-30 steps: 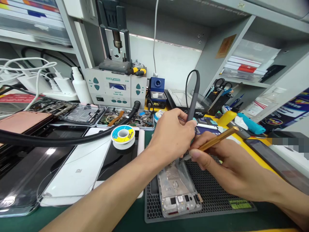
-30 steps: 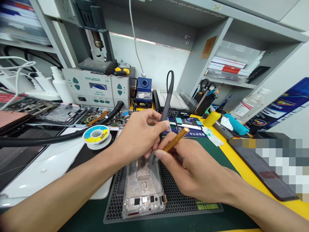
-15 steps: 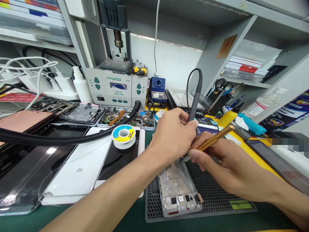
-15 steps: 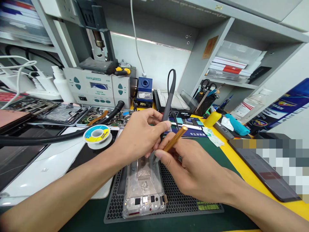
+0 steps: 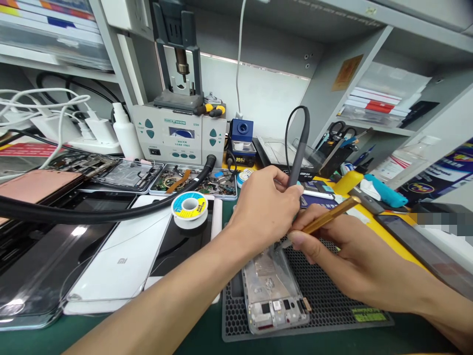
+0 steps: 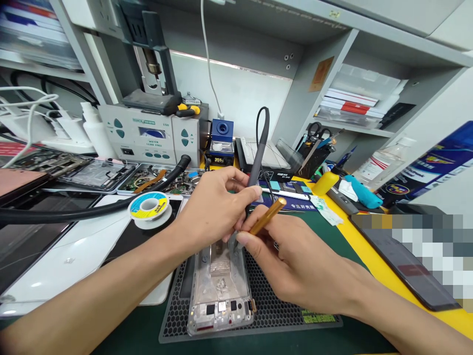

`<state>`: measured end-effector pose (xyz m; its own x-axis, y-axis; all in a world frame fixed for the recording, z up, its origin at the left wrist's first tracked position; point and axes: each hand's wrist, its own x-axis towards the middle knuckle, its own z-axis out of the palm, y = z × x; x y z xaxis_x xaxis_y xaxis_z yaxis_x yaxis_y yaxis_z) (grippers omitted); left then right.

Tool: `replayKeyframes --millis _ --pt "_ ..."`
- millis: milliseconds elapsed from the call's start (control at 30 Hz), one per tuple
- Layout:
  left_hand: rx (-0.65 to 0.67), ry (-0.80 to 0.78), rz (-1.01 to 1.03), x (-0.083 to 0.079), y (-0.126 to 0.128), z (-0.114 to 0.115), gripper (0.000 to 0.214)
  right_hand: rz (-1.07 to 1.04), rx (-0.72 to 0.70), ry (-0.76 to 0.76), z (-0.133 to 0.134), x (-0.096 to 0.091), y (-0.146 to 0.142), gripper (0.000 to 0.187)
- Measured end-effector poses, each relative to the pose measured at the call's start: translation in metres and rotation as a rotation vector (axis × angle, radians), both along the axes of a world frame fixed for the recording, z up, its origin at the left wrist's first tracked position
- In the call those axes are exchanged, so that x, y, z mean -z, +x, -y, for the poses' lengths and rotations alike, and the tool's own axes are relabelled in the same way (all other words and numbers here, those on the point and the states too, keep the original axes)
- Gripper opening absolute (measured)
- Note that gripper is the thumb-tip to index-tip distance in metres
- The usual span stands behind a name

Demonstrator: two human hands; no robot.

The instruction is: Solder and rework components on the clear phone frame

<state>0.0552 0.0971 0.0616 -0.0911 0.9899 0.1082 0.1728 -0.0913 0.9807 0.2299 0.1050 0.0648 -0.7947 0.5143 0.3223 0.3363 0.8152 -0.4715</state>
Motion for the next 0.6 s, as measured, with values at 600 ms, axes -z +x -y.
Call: replayKeyframes --millis 600 --pt "-0.022 0.020 0.014 -0.0004 0.0004 0.0005 0.014 -0.034 0.021 0.045 -0.0002 0.0031 0.0012 0.012"
